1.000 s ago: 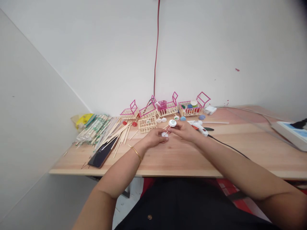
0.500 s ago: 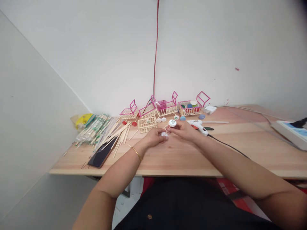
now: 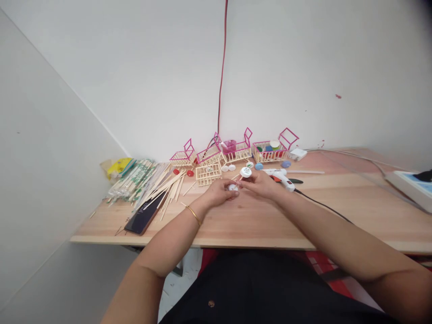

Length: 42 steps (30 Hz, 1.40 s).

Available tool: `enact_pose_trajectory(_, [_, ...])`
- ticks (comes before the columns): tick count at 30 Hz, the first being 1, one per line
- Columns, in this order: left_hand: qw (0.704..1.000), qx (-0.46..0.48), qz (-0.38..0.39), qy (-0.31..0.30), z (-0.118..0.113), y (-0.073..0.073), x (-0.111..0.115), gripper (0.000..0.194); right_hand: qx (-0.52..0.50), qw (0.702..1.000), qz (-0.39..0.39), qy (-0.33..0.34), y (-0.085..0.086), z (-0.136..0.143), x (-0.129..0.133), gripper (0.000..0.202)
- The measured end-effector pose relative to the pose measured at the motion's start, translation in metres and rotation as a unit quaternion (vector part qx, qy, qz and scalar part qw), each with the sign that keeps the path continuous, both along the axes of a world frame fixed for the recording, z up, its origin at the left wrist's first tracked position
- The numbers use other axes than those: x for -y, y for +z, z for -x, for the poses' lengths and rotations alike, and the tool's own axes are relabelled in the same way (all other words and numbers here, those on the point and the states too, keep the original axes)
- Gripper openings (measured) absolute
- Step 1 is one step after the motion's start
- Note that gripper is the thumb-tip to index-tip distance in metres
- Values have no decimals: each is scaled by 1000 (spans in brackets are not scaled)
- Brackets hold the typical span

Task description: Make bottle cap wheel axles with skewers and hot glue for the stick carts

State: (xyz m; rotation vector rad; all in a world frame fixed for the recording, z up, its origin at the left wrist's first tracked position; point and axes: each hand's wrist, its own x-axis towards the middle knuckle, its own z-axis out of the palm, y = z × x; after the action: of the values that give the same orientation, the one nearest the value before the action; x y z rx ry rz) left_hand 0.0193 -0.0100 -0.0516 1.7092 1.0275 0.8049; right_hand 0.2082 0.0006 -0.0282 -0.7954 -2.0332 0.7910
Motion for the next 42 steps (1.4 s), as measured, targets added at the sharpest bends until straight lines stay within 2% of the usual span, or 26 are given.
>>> enact_pose_trajectory(14, [1000,12,10,13,-1,2,1,35,10,1000,-14,-2,1,-1,1,26])
enact_pose_trajectory(21, [999,-29,-22,10,0,2,2,35,6,1000,-11,-2,0,-1,1,29])
enact_pose_trajectory(27, [991,-87,-103,16,2,1,0,32,15,1000,-17,-2,-2,-1,-1,28])
enact_pose_trajectory(35, [987,-104,-119,7,0,7,4,33,38,999,-19,-2,0,-1,1,29])
enact_pose_trajectory(42, [984,-126,-126,3,1,6,4,33,36,999,-10,5,-1,-1,1,29])
